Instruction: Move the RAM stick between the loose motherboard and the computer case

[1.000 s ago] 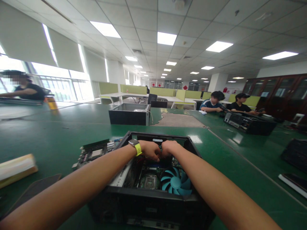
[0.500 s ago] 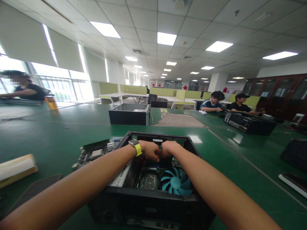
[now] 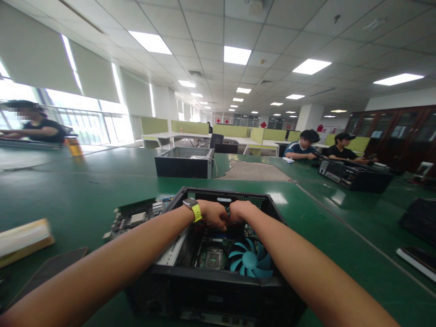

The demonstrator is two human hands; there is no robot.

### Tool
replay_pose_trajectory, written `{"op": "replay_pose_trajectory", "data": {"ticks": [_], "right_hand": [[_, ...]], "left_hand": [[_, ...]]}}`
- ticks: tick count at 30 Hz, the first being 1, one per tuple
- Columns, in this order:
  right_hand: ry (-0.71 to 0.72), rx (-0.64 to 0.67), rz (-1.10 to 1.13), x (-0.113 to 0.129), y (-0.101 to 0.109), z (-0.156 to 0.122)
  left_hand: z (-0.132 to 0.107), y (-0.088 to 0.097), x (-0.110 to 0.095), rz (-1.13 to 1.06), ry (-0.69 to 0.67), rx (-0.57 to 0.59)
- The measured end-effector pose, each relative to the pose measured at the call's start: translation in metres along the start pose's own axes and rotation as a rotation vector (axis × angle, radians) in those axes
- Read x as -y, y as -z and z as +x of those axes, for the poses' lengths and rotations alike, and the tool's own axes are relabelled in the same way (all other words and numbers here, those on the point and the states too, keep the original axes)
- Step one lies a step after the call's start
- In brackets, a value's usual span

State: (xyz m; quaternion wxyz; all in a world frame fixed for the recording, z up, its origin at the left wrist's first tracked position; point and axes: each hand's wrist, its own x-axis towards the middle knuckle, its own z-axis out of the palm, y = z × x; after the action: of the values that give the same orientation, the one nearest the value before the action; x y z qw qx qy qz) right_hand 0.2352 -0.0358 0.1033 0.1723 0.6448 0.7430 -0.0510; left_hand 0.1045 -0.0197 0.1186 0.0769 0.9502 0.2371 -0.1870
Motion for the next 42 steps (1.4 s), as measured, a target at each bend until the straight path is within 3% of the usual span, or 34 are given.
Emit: {"op": "replay_pose_trajectory", "data": {"ticks": [42], "right_hand": [[-0.001, 0.007, 0.008, 0.0008, 0.0025, -0.0037]], "left_hand": [[0.0015, -0.0017, 0.0027, -0.02, -0.009, -0.018]]}}
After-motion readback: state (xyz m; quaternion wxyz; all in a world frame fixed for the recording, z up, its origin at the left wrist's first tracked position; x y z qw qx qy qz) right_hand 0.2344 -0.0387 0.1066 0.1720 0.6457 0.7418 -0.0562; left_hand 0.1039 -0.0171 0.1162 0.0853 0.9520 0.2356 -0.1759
